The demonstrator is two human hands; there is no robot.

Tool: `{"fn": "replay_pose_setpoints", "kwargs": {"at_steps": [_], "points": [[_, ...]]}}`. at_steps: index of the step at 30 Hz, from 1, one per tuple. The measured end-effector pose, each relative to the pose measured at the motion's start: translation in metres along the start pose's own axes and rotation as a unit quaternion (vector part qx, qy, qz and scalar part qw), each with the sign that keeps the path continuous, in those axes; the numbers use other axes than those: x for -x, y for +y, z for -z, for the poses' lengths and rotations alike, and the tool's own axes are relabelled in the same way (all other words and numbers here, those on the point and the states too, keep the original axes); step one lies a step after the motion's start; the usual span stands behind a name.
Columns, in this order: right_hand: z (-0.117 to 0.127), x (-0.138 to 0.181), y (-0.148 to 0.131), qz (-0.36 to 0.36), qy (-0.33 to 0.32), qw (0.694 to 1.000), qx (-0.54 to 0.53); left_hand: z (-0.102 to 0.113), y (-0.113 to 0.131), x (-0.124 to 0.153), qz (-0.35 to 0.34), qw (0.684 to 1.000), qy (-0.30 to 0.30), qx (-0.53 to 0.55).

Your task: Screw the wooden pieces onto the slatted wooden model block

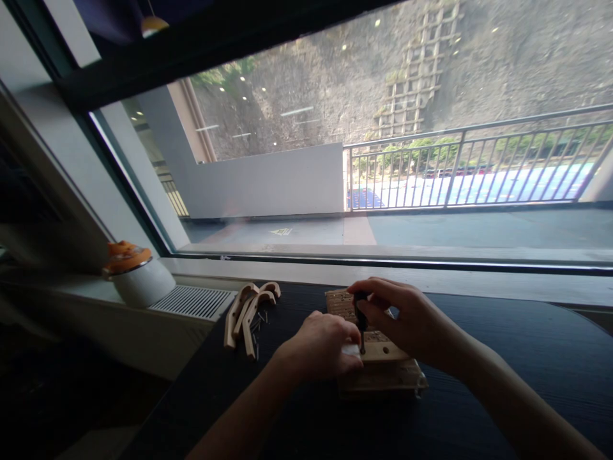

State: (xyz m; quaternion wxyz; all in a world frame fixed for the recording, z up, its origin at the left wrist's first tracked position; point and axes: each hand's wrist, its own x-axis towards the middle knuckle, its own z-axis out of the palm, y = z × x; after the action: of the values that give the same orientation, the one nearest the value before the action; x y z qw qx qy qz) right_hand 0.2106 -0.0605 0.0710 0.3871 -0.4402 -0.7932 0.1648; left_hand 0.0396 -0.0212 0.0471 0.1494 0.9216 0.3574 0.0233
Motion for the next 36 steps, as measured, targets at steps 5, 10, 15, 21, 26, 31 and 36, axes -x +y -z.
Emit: {"fn": "replay_pose_setpoints", "kwargs": {"at_steps": [5, 10, 15, 21, 26, 31, 36], "points": [[-0.005, -0.002, 0.009, -0.04, 0.024, 0.999, -0.024, -0.002, -0.001, 0.0, 0.005, 1.0, -0.006, -0.01], [-0.004, -0.002, 0.013, -0.032, 0.041, 0.999, 0.016, -0.002, -0.001, -0.001, 0.007, 1.0, -0.002, -0.004], [-0.001, -0.002, 0.011, -0.003, 0.031, 0.999, 0.034, -0.002, 0.0, 0.0, 0.006, 1.0, 0.008, -0.004], [-0.004, -0.001, 0.013, -0.016, 0.022, 0.999, 0.019, -0.002, 0.0, 0.0, 0.005, 1.0, 0.008, -0.003], [-0.004, -0.001, 0.013, -0.025, 0.021, 0.999, 0.016, -0.004, -0.002, -0.001, -0.007, 1.0, 0.014, 0.01], [-0.005, -0.001, 0.006, -0.01, 0.016, 0.999, 0.03, -0.006, -0.005, -0.001, -0.013, 0.999, 0.007, 0.038], [-0.008, -0.001, -0.003, 0.011, 0.0, 0.999, 0.038, -0.007, -0.007, -0.002, -0.026, 0.999, 0.009, 0.041]]}}
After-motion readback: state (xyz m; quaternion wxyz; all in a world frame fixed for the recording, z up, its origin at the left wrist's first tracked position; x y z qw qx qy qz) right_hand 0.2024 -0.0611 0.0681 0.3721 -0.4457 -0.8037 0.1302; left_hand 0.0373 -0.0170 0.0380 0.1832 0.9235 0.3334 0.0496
